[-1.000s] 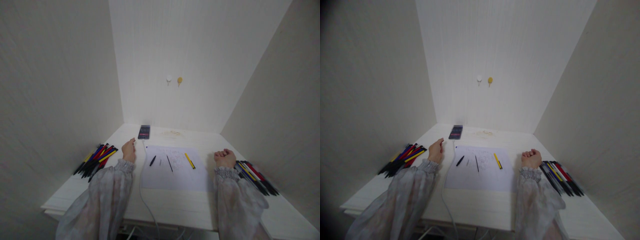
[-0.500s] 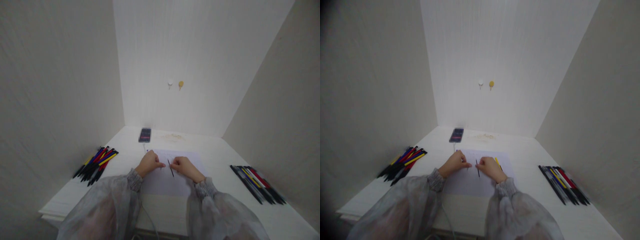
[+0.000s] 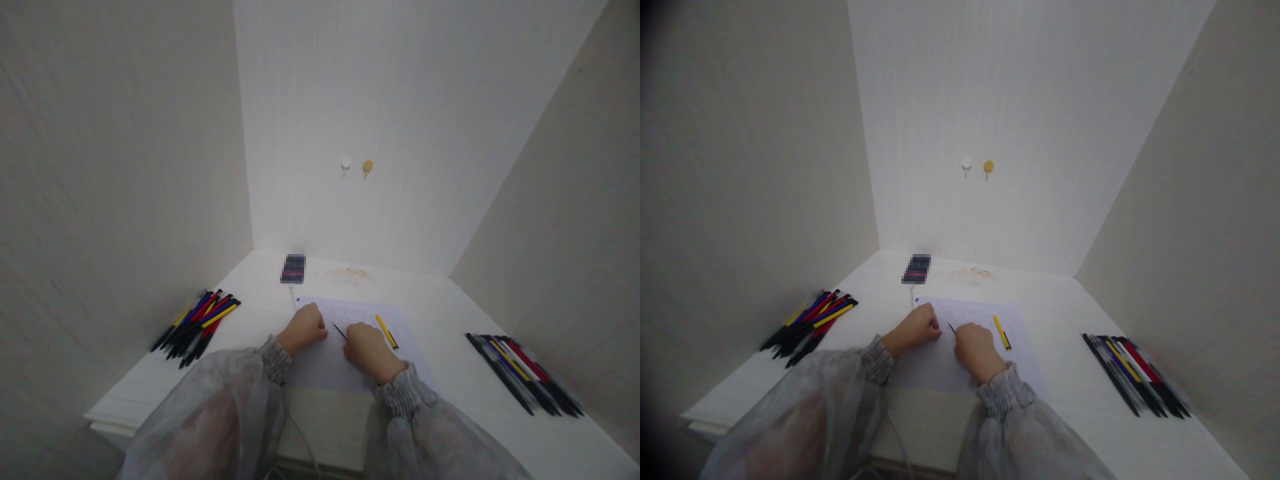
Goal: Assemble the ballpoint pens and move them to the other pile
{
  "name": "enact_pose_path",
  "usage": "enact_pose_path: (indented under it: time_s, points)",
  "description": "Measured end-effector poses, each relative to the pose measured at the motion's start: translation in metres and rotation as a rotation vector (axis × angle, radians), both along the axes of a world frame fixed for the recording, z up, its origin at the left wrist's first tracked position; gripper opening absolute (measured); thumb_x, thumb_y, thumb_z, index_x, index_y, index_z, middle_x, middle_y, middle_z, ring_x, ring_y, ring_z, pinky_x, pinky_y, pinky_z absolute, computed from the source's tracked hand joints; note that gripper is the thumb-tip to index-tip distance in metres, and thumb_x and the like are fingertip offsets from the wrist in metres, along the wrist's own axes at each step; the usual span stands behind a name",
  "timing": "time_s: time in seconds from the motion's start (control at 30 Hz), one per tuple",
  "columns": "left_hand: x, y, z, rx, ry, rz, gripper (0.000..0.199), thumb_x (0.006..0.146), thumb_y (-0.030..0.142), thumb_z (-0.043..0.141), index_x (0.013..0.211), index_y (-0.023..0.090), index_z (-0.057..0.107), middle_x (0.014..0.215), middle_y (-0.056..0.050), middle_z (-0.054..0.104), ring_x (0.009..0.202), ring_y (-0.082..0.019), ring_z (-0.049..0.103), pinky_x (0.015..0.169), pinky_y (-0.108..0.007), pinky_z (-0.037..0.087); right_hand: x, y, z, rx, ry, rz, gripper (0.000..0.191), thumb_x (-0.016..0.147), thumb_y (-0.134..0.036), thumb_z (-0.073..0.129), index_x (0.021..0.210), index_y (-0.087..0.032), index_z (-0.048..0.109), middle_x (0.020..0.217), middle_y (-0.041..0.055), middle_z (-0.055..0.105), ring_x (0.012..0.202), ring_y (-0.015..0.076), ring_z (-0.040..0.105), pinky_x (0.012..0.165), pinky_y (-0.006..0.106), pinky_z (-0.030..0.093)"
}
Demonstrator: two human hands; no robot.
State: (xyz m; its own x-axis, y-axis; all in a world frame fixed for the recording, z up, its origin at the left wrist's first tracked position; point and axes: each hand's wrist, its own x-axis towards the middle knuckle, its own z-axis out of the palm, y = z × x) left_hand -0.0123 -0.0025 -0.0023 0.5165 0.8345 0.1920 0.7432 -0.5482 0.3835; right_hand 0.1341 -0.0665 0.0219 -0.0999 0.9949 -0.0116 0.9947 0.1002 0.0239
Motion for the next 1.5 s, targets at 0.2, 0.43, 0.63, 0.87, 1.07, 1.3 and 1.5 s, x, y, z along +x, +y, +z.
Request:
enact_pose_path:
  time_s: [0.2,0.43,0.63,0.87,1.07,1.3,1.5]
  points:
    - [0.004,-0.011,0.012,0.028,0.181,-0.076,0.012,0.063,0.02,0.052,0.063,0.01,0.058,0.084,-0.011,0.053,0.069,-0.018,0.052,0.063,-0.029,0.037,-0.004,-0.001,0.004,0.008,0.042,0.007,0.019,0.07,-0.016,0.047,0.082,-0.01,0.06,0.082,0.017,0.062,0.077,0.0241,0.059,0.062,0.03,0.04]
    - [-0.004,-0.001,0.019,-0.14,-0.461,-0.03,0.017,0.068,0.03,0.05,0.062,0.014,0.054,0.071,-0.002,0.05,0.064,-0.011,0.046,0.061,-0.023,0.036,0.01,0.008,0.005,-0.029,0.755,0.02,0.004,0.066,-0.017,0.044,0.063,-0.016,0.047,0.059,0.0024,0.061,0.048,0.0106,0.053,0.044,0.02,0.036]
    - [-0.001,-0.001,0.031,-0.467,-1.162,0.06,0.031,0.064,0.044,0.054,0.06,0.014,0.05,0.052,0.004,0.04,0.049,-0.007,0.036,0.05,-0.022,0.032,0.007,0.006,-0.005,-0.304,1.289,0.193,0.005,0.068,-0.021,0.044,0.069,-0.018,0.04,0.054,-0.0034,0.059,0.03,0.0053,0.042,0.03,0.016,0.029]
    - [0.005,-0.001,0.025,-0.624,-1.357,0.042,0.028,0.061,0.04,0.06,0.057,0.015,0.048,0.052,0.005,0.039,0.049,-0.006,0.035,0.05,-0.021,0.032,0.004,0.007,-0.009,-0.316,1.34,0.236,0.006,0.068,-0.02,0.045,0.07,-0.017,0.04,0.052,-0.0038,0.058,0.031,0.0049,0.043,0.03,0.015,0.03]
    - [0.006,-0.002,0.025,-0.63,-1.333,0.053,0.027,0.062,0.039,0.059,0.061,0.015,0.049,0.053,0.004,0.038,0.049,-0.006,0.034,0.048,-0.021,0.032,0.002,0.007,-0.009,-0.318,1.335,0.235,0.007,0.069,-0.021,0.045,0.07,-0.018,0.04,0.052,-0.0043,0.058,0.03,0.0045,0.043,0.03,0.015,0.03]
    - [0.007,-0.003,0.023,-0.661,-1.345,0.025,0.027,0.064,0.04,0.058,0.061,0.014,0.048,0.053,0.005,0.036,0.049,-0.006,0.033,0.049,-0.021,0.032,0.002,0.007,-0.008,-0.291,1.312,0.24,0.005,0.069,-0.021,0.045,0.07,-0.017,0.041,0.052,-0.0039,0.057,0.031,0.0049,0.044,0.031,0.015,0.03]
    - [0.01,-0.007,0.024,-0.741,-1.399,-0.055,0.025,0.063,0.035,0.061,0.064,0.013,0.05,0.054,0.005,0.039,0.048,-0.004,0.033,0.049,-0.019,0.028,0.003,0.01,-0.01,-0.233,1.309,0.241,0.006,0.07,-0.021,0.045,0.069,-0.018,0.041,0.053,-0.0037,0.058,0.032,0.0049,0.044,0.031,0.015,0.031]
